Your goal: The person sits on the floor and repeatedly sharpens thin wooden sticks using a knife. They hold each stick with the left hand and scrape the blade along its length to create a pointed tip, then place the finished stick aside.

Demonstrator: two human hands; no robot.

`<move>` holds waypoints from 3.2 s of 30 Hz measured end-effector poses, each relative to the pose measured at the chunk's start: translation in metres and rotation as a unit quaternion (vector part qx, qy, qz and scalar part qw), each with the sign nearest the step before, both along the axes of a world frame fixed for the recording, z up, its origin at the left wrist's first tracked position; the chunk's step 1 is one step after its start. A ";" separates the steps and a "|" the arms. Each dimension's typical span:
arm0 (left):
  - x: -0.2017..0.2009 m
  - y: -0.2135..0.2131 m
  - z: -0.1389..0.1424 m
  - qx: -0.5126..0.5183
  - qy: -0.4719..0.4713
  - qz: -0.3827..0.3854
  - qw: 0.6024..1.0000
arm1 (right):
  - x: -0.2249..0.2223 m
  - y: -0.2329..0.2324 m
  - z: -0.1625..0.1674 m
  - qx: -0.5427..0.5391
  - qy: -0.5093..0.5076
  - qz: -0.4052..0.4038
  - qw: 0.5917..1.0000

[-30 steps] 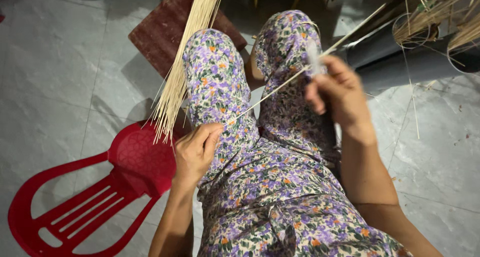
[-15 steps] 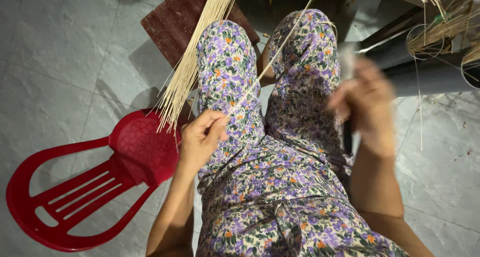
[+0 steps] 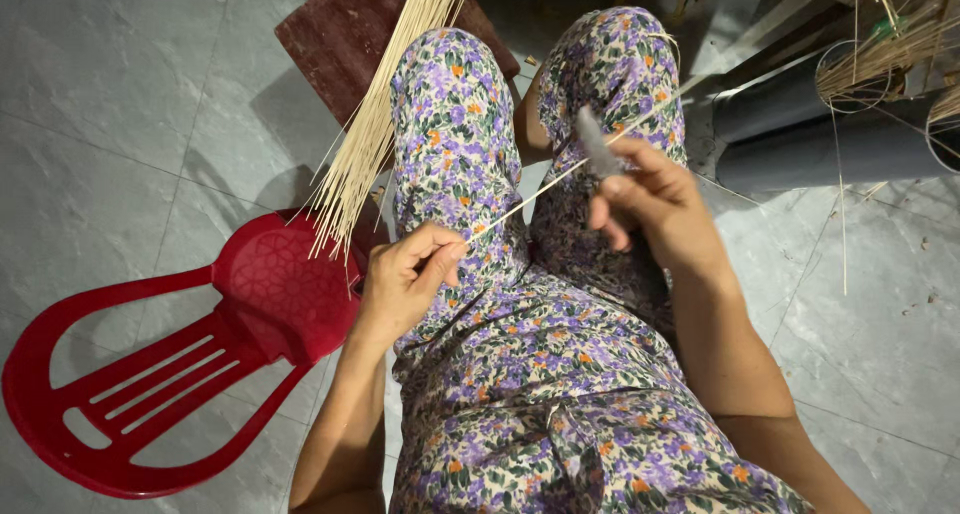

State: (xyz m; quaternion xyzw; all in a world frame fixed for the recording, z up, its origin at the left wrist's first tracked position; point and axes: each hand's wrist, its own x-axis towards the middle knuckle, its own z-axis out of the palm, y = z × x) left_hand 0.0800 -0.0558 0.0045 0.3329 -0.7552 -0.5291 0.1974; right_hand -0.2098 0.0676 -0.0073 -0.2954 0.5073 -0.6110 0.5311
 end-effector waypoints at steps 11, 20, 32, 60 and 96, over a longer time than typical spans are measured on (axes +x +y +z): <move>0.033 -0.006 0.008 0.002 -0.040 0.021 0.999 | -0.078 0.043 -0.008 -0.081 -0.022 -0.201 0.976; 0.022 -0.010 -0.008 0.045 0.054 0.037 0.997 | -0.040 0.030 0.007 -0.039 0.048 -0.128 0.990; -0.003 -0.005 0.007 0.051 0.004 -0.002 0.999 | 0.028 -0.012 0.006 0.031 -0.014 0.076 0.997; 0.033 -0.020 0.005 0.151 0.031 0.015 0.988 | -0.035 0.015 0.006 -0.081 -0.029 -0.123 0.989; 0.052 -0.018 0.006 0.032 -0.039 0.021 0.998 | -0.043 0.008 -0.006 -0.046 -0.045 -0.161 0.985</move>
